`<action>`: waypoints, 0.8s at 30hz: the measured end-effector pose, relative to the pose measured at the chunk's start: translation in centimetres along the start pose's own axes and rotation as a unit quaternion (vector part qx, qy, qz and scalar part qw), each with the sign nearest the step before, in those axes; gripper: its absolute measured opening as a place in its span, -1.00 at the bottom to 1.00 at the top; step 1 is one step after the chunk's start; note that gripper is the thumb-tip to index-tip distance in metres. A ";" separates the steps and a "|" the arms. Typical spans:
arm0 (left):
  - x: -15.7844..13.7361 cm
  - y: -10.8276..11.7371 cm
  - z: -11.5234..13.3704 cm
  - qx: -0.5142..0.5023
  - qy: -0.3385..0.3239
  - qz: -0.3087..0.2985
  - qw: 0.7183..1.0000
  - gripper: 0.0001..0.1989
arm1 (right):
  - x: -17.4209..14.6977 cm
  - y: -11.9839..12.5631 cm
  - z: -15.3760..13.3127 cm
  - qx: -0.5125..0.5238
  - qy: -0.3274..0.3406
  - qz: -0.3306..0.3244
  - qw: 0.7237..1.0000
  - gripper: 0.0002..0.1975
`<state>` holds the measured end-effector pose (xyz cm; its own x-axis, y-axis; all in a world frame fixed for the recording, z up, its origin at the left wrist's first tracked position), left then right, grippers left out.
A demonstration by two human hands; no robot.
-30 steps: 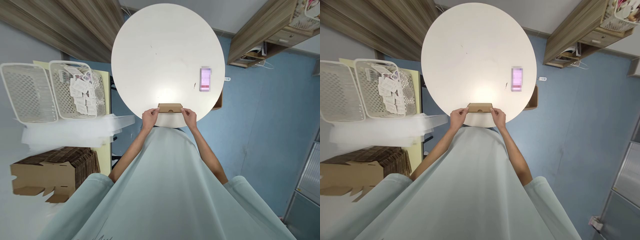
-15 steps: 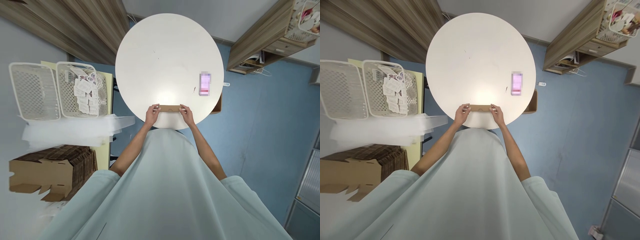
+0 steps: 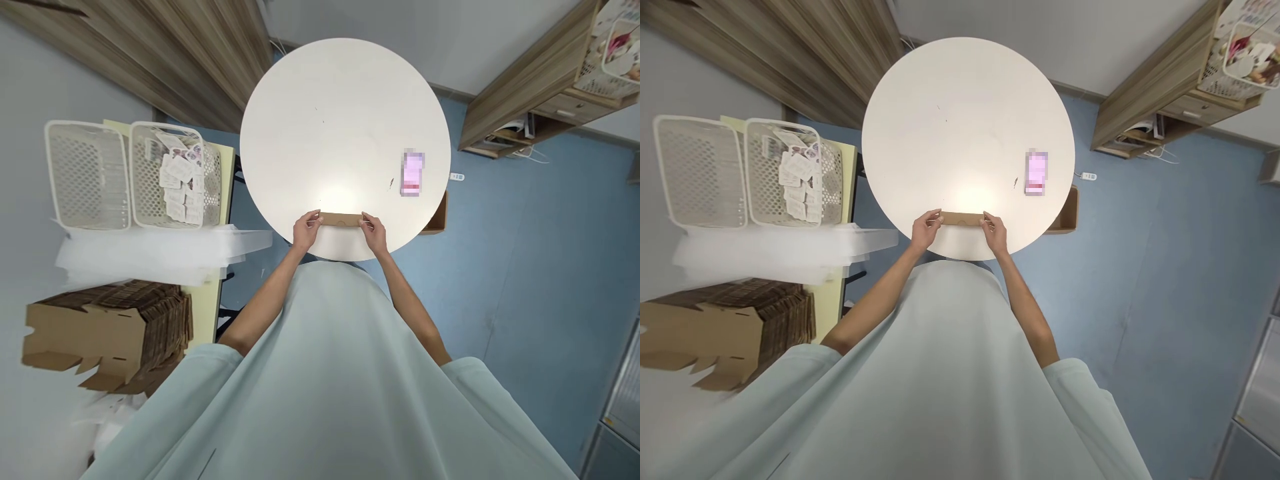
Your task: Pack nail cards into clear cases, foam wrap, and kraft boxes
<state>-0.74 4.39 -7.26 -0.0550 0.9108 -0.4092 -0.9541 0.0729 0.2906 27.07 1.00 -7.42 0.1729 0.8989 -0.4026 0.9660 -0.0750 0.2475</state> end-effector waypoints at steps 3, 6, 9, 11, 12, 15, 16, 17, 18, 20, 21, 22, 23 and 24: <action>-1.1 -0.3 -0.6 -0.002 -0.004 -0.006 1.000 -0.60 | -1.1 0.4 0.5 0.000 0.018 0.002 1.000 -0.34; -2.5 -1.3 -1.9 0.007 0.028 -0.014 0.999 -0.50 | -2.4 0.6 1.9 0.000 -0.010 0.015 1.000 -0.34; -3.5 -2.4 -3.5 0.043 0.080 -0.030 0.995 -0.49 | -3.4 0.6 3.9 0.010 -0.082 0.018 0.996 -0.24; -3.9 -2.8 -4.2 0.061 0.102 -0.034 0.992 -0.50 | -4.0 0.7 4.9 0.019 -0.117 0.033 0.992 -0.24; -4.0 -2.9 -4.4 0.061 0.110 -0.034 0.991 -0.52 | -4.3 0.8 5.2 0.022 -0.128 0.044 0.991 -0.26; -4.2 -3.1 -4.7 0.028 0.134 -0.039 0.990 -0.58 | -4.9 0.8 5.5 0.045 -0.148 0.067 0.986 -0.34; -4.3 -3.1 -4.6 0.010 0.136 -0.040 0.990 -0.58 | -5.0 0.7 5.5 0.062 -0.151 0.068 0.984 -0.36; -4.4 -3.1 -4.5 -0.011 0.133 -0.039 0.990 -0.57 | -5.2 0.6 5.4 0.082 -0.154 0.070 0.982 -0.37; -4.6 -3.0 -4.3 -0.032 0.126 -0.037 0.991 -0.54 | -5.4 0.4 5.3 0.104 -0.154 0.074 0.980 -0.37; -5.0 -2.7 -3.7 -0.075 0.107 -0.028 0.991 -0.45 | -6.0 0.1 4.9 0.143 -0.150 0.083 0.975 -0.37; -5.3 -2.5 -3.5 -0.095 0.099 -0.024 0.990 -0.40 | -6.3 0.0 4.7 0.158 -0.146 0.085 0.973 -0.36; -5.7 -2.2 -3.3 -0.112 0.092 -0.020 0.989 -0.34 | -6.8 -0.1 4.4 0.172 -0.142 0.084 0.971 -0.35; -6.1 -2.0 -3.1 -0.127 0.085 -0.017 0.988 -0.29 | -7.3 -0.2 4.1 0.183 -0.138 0.082 0.970 -0.34; -6.6 -1.6 -2.9 -0.140 0.077 -0.013 0.987 -0.25 | -7.9 -0.2 3.9 0.194 -0.133 0.080 0.969 -0.33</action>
<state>0.35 -2.93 -7.52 -0.0528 0.8357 -0.5466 -0.9986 -0.0390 0.0369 26.29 -7.75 -7.68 0.3192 0.7233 -0.6123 0.9138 -0.4061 -0.0033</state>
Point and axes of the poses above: each hand's wrist, its own x-axis towards the middle knuckle, its own y-axis out of the back of the hand, z = x × y, the point moved 4 cm from there along x, towards the middle knuckle, and after that the axes turned 3 degrees about -y, right-handed, at the moved point
